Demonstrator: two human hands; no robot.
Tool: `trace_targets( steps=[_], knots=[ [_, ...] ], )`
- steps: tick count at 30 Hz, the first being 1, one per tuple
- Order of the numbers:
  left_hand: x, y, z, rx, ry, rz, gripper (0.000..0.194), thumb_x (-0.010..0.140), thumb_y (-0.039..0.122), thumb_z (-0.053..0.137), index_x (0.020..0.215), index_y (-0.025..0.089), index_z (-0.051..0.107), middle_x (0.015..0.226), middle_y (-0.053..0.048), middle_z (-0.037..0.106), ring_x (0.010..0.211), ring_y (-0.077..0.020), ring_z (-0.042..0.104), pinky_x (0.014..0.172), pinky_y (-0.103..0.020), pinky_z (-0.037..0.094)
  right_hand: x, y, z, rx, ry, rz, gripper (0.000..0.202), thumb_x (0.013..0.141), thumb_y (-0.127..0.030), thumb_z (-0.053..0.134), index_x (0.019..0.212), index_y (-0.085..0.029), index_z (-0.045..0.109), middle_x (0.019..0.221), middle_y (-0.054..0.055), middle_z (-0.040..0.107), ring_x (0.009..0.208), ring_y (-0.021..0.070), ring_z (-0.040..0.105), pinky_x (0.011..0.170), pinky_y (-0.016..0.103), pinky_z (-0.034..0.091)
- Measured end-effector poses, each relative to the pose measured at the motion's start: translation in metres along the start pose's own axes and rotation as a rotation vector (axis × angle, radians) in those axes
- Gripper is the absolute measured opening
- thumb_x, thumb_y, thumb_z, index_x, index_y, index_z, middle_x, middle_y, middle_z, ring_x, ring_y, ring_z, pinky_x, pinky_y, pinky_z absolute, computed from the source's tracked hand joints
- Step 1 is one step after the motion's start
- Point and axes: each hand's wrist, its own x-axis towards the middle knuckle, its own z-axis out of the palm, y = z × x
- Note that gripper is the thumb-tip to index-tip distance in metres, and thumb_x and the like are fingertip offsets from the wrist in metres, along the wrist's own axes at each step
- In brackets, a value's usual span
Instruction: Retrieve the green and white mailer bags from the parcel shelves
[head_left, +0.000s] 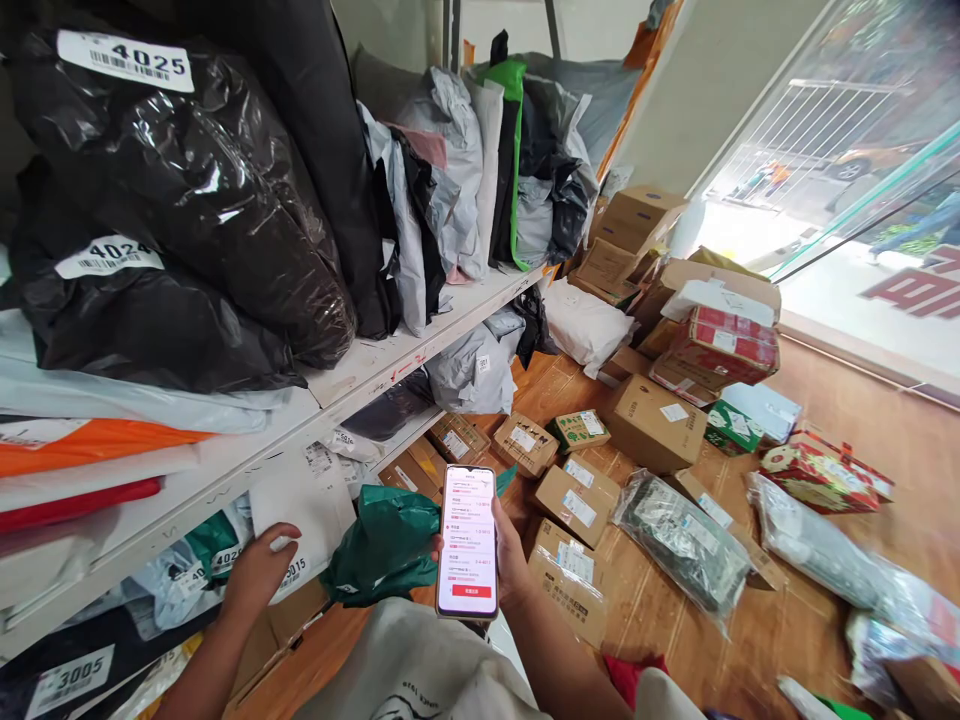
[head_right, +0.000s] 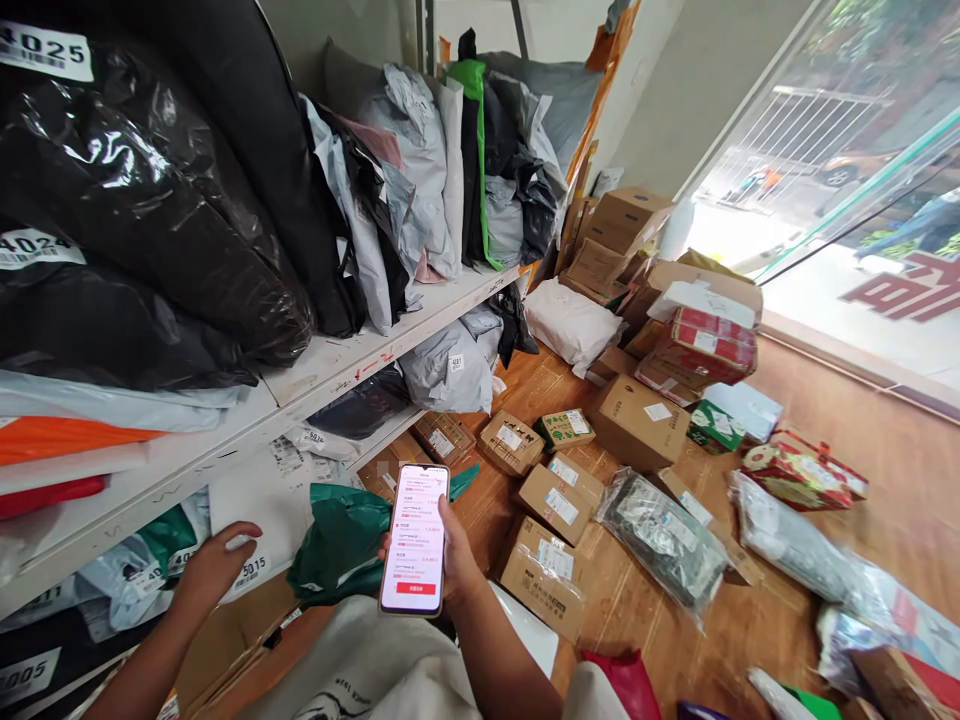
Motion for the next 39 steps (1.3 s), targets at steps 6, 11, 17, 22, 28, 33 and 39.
trace_targets(
  steps=[6,11,17,22,28,33,39],
  knots=[
    [0.001,-0.004,0.011,0.03,0.034,0.048,0.027,0.067,0.039,0.053,0.087,0.024,0.063,0.055,0.001,0.057,0.062,-0.023,0.057,0.064,-0.029,0.041,0.003,0.001,-0.006,-0.017,-0.021,-0.002,0.061,0.061,-0.065,0.068,0.09,-0.012,0.064,0.072,0.009,0.072,0.065,0.0212,0.068,0.066,0.031,0.051],
    [0.006,-0.013,0.019,0.011,0.006,0.102,0.031,0.07,0.039,0.049,0.091,0.022,0.065,0.057,0.0,0.059,0.062,-0.0217,0.058,0.061,-0.028,0.042,0.007,0.002,-0.012,-0.052,-0.056,0.02,0.065,0.068,-0.071,0.057,0.092,-0.011,0.063,0.074,0.011,0.073,0.067,0.022,0.069,0.063,0.03,0.051],
    [0.007,-0.015,0.021,0.005,0.033,0.101,0.031,0.07,0.037,0.049,0.09,0.022,0.066,0.063,-0.001,0.062,0.064,-0.0213,0.059,0.063,-0.028,0.043,0.008,-0.005,-0.004,-0.081,-0.027,0.041,0.071,0.073,-0.078,0.041,0.087,-0.012,0.063,0.071,0.013,0.073,0.062,0.0215,0.069,0.057,0.028,0.051],
    [0.006,-0.015,0.022,0.008,0.073,0.116,0.029,0.069,0.035,0.05,0.089,0.022,0.067,0.067,-0.002,0.064,0.069,-0.0219,0.06,0.066,-0.028,0.044,0.009,-0.01,-0.003,-0.075,0.052,0.045,0.07,0.077,-0.076,0.035,0.082,-0.012,0.062,0.067,0.013,0.072,0.058,0.0215,0.069,0.052,0.027,0.051],
    [0.008,-0.019,0.024,0.008,0.081,0.127,0.028,0.069,0.033,0.051,0.088,0.021,0.068,0.072,-0.004,0.066,0.071,-0.0223,0.061,0.07,-0.03,0.045,0.014,0.003,-0.003,-0.08,0.024,0.113,0.069,0.076,-0.076,0.038,0.083,-0.011,0.063,0.066,0.013,0.071,0.056,0.0205,0.067,0.05,0.026,0.05],
    [0.005,-0.016,0.024,-0.013,0.069,0.12,0.033,0.072,0.033,0.048,0.097,0.021,0.067,0.079,-0.004,0.068,0.074,-0.0202,0.062,0.07,-0.028,0.045,0.023,0.015,0.0,-0.093,-0.022,0.15,0.07,0.073,-0.078,0.04,0.082,-0.012,0.062,0.067,0.014,0.071,0.057,0.0199,0.067,0.048,0.024,0.048],
    [0.001,-0.012,0.023,0.002,0.073,0.09,0.036,0.075,0.039,0.047,0.101,0.022,0.066,0.06,0.0,0.062,0.061,-0.0203,0.059,0.06,-0.028,0.044,0.034,0.017,0.002,-0.092,-0.015,0.17,0.068,0.074,-0.077,0.041,0.081,-0.012,0.062,0.066,0.013,0.071,0.056,0.0203,0.068,0.053,0.026,0.05]
  ],
)
